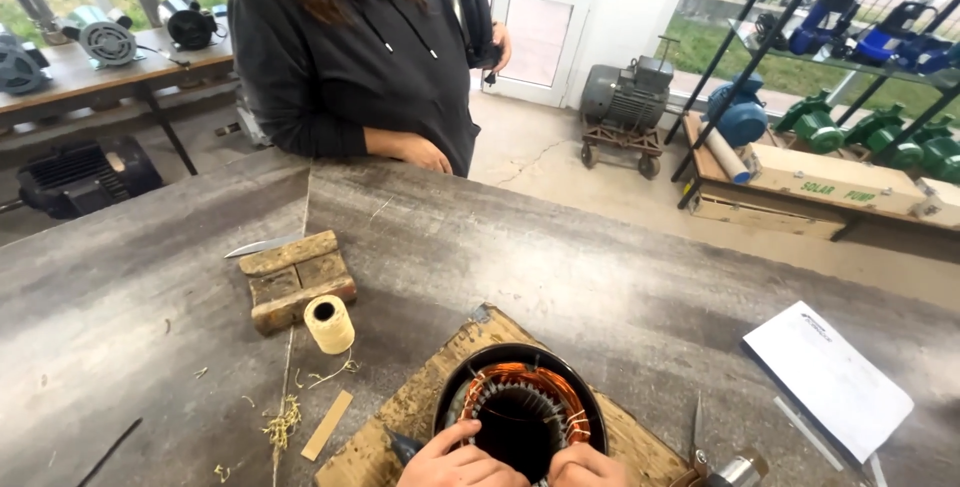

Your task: Winding and tying copper coils in an electric motor stator.

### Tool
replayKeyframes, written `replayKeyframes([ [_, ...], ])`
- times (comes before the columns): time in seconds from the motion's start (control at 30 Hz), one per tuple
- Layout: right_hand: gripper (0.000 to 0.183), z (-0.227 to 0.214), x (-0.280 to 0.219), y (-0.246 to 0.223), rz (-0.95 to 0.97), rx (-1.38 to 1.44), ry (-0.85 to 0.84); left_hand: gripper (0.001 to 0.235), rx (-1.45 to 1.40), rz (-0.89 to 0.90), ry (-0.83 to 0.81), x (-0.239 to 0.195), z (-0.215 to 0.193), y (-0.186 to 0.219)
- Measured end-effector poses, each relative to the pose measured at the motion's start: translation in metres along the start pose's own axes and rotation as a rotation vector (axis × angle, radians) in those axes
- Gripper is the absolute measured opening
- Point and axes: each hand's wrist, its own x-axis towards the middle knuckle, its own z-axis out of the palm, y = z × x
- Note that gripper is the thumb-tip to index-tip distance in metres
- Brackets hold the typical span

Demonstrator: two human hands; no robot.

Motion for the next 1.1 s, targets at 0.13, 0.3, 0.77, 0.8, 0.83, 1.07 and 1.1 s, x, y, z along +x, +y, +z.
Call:
replayKeyframes([
  [0.13,0.012,-0.001,-0.013,0.016,0.324,0.219,0.000,0.015,0.002,-0.049,0.008,0.005,-0.007,0.006],
  [0.3,0.011,-0.009,0.005,-0.040,0.013,0.090,-0.021,0.015,-0.053,-0.026,-0.007,0.008,-0.014,0.007],
  [0.77,0.028,-0.080,0.087,-0.170,-0.447,-0.371,-0.599,0.012,-0.112,-0.094,-0.065,0.014,-0.022,0.010],
  [0.8,0.028,-0.082,0.090,-0.170,-0.429,-0.354,-0.648,0.012,-0.085,-0.051,-0.049,0.008,-0.014,0.004],
  [0.83,0.027,-0.084,0.094,-0.170,-0.411,-0.338,-0.697,0.013,-0.059,-0.007,-0.033,0.003,-0.005,-0.003],
  [1.07,0.022,-0.090,0.123,-0.182,-0.265,-0.286,-0.853,0.017,-0.061,-0.024,-0.064,0.006,-0.010,0.000],
  [1.1,0.024,-0.089,0.123,-0.179,-0.288,-0.306,-0.855,0.020,-0.011,-0.001,-0.056,0.002,-0.003,-0.004],
])
